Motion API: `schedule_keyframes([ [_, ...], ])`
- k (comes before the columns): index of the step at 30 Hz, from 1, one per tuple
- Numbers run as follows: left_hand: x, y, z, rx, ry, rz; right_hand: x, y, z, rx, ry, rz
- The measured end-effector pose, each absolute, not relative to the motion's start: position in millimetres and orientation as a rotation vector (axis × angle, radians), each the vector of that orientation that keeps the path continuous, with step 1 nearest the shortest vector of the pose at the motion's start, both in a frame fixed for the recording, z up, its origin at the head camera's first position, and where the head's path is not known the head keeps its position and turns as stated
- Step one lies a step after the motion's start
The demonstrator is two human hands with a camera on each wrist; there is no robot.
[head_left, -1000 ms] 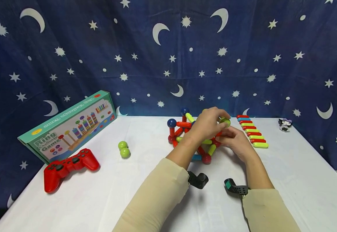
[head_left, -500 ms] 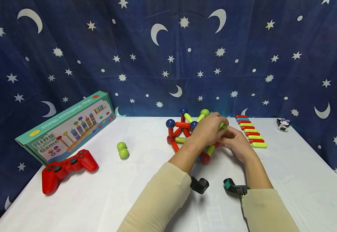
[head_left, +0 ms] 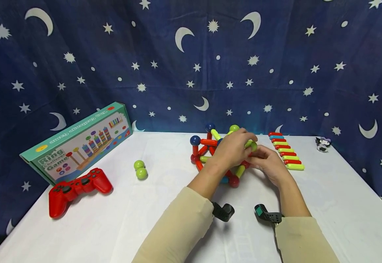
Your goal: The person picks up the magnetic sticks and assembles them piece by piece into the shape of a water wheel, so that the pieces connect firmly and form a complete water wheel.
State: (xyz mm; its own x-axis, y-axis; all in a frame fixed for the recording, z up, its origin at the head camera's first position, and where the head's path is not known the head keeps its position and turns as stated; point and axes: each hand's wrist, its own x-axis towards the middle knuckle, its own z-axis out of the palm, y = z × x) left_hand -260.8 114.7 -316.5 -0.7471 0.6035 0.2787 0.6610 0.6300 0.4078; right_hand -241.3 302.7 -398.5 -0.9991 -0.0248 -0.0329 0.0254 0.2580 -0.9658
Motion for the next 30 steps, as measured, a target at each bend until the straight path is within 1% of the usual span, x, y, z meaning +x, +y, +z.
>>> schedule_keyframes([
  [5, -257, 93, -319, -0.888, -2.507, -1.128, -242, 302, -400, -0.039, 2.544, -1.775],
  [10, -255, 61, -332, -0.587, -2.096, -1.486, -243, 299, -400, -0.007, 2.564, -1.738],
  [14, -256, 38, -345, -0.338, -1.954, -1.616, -243, 301, -399, 0.028, 2.587, -1.688],
  [19, -258, 18, -353, -0.102, -2.022, -1.646, -241, 302, -398, 0.051, 2.59, -1.667],
  [23, -258, 9, -355, 0.032, -2.276, -1.648, -242, 301, -398, 0.043, 2.592, -1.664],
  [26, -259, 6, -359, 0.09, -2.426, -1.656, -241, 302, -398, 0.025, 2.595, -1.649],
  [30, -261, 7, -363, 0.073, -2.412, -1.686, -240, 303, -396, -0.016, 2.59, -1.601],
])
